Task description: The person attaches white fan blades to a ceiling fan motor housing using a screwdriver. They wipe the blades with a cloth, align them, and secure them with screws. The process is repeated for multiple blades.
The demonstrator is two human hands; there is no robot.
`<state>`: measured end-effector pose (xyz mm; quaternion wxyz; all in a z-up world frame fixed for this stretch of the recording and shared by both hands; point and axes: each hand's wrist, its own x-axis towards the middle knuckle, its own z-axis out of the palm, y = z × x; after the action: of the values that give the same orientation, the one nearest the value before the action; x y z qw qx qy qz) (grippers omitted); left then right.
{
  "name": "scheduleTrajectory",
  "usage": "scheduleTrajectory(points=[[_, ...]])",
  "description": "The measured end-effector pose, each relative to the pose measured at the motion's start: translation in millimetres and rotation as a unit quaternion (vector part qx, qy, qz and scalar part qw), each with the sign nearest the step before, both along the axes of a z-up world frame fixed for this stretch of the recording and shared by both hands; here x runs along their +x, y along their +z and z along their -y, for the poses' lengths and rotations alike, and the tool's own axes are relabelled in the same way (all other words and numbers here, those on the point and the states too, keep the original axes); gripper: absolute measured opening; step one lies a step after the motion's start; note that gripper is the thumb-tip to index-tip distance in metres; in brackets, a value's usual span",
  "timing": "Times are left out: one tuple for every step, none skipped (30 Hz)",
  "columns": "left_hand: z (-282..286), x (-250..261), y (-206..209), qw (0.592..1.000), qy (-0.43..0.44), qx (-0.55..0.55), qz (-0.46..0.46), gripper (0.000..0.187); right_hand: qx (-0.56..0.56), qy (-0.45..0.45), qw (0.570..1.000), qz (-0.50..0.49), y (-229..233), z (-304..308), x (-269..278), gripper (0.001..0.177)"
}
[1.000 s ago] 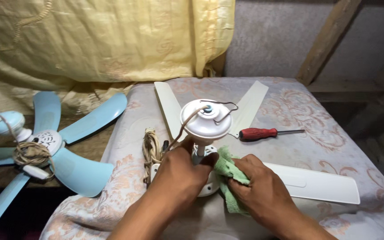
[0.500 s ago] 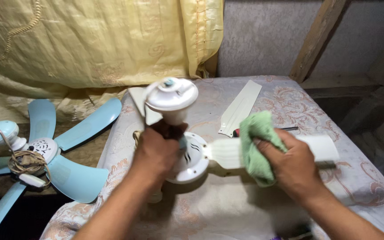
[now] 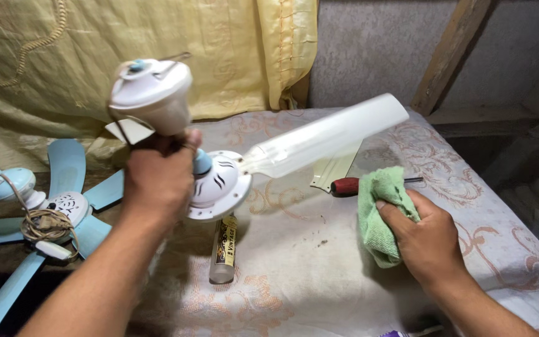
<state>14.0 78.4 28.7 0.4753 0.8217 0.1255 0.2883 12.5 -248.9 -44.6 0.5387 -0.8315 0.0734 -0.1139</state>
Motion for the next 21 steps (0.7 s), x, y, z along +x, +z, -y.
scheduleTrajectory(points=[[-3.7,0.4,-0.4,1.000,0.007,-0.009,-0.002,0.028,-0.033,-0.001,0.999,-0.032,-2.5,4.2,2.2,0.032],[-7.8,1.5,0.4,1.000,0.014,-0.017,-0.005,0.028,-0.066,-0.002,0.996,-0.063,-4.7,8.5,3.9,0.032],[-11.9,2.8,2.1,0.999,0.021,-0.025,-0.007,0.028,-0.099,-0.003,0.991,-0.094,-6.7,11.2,5.5,0.033],[-15.6,4.2,4.3,0.999,0.020,-0.038,0.006,0.027,-0.154,0.008,0.984,-0.093,-8.5,12.3,7.3,0.037],[-18.5,5.9,7.2,0.998,0.018,-0.049,0.019,0.026,-0.208,0.019,0.974,-0.091,-10.2,12.7,8.5,0.042],[-19.4,7.8,9.7,0.997,0.016,-0.061,0.033,0.025,-0.261,0.030,0.961,-0.090,-10.9,12.7,9.0,0.047],[-19.7,8.8,12.5,0.998,0.022,-0.056,0.029,0.025,-0.293,0.038,0.950,-0.097,-11.0,11.6,8.5,0.050],[-20.4,8.8,15.9,0.998,0.027,-0.052,0.026,0.025,-0.324,0.046,0.939,-0.104,-11.3,9.5,7.3,0.053],[-20.9,7.7,19.2,0.998,0.033,-0.047,0.022,0.025,-0.355,0.054,0.927,-0.111,-11.7,7.0,6.6,0.056],[-20.4,6.2,21.3,0.998,0.047,-0.042,0.000,0.025,-0.372,0.073,0.920,-0.100,-12.2,3.7,7.2,0.059],[-19.3,5.0,22.2,0.997,0.063,-0.039,-0.021,0.026,-0.390,0.093,0.912,-0.088,-12.5,-0.4,9.0,0.061],[-18.5,4.3,22.5,0.995,0.078,-0.035,-0.043,0.027,-0.407,0.113,0.903,-0.076,-12.7,-4.4,11.0,0.064],[-16.5,4.1,20.4,0.997,0.064,-0.035,-0.025,0.026,-0.418,0.146,0.895,-0.058,-12.3,-7.8,13.0,0.063],[-13.4,4.4,16.3,0.998,0.049,-0.035,-0.006,0.025,-0.428,0.179,0.885,-0.040,-11.2,-11.3,14.9,0.063],[-11.6,4.4,12.5,0.999,0.033,-0.036,0.012,0.023,-0.438,0.210,0.874,-0.022,-9.7,-14.2,15.4,0.063],[-10.6,4.4,9.1,0.999,0.034,-0.034,0.014,0.024,-0.410,0.208,0.888,-0.018,-7.0,-17.0,16.2,0.058],[-8.9,4.6,5.2,0.999,0.036,-0.032,0.015,0.024,-0.382,0.205,0.901,-0.014,-3.3,-19.9,18.0,0.053],[-7.2,4.9,1.7,0.999,0.038,-0.030,0.017,0.024,-0.353,0.202,0.913,-0.011,1.4,-22.0,20.4,0.048],[-6.2,5.0,-0.8,0.998,0.052,-0.022,0.011,0.025,-0.342,0.182,0.921,-0.029,6.9,-22.8,23.7,0.047],[-5.1,5.0,-3.0,0.998,0.065,-0.013,0.006,0.026,-0.330,0.163,0.929,-0.047,12.3,-22.6,28.5,0.045],[-4.3,5.0,-4.5,0.997,0.078,-0.003,0.001,0.028,-0.318,0.142,0.935,-0.065,15.7,-23.0,34.6,0.044]])
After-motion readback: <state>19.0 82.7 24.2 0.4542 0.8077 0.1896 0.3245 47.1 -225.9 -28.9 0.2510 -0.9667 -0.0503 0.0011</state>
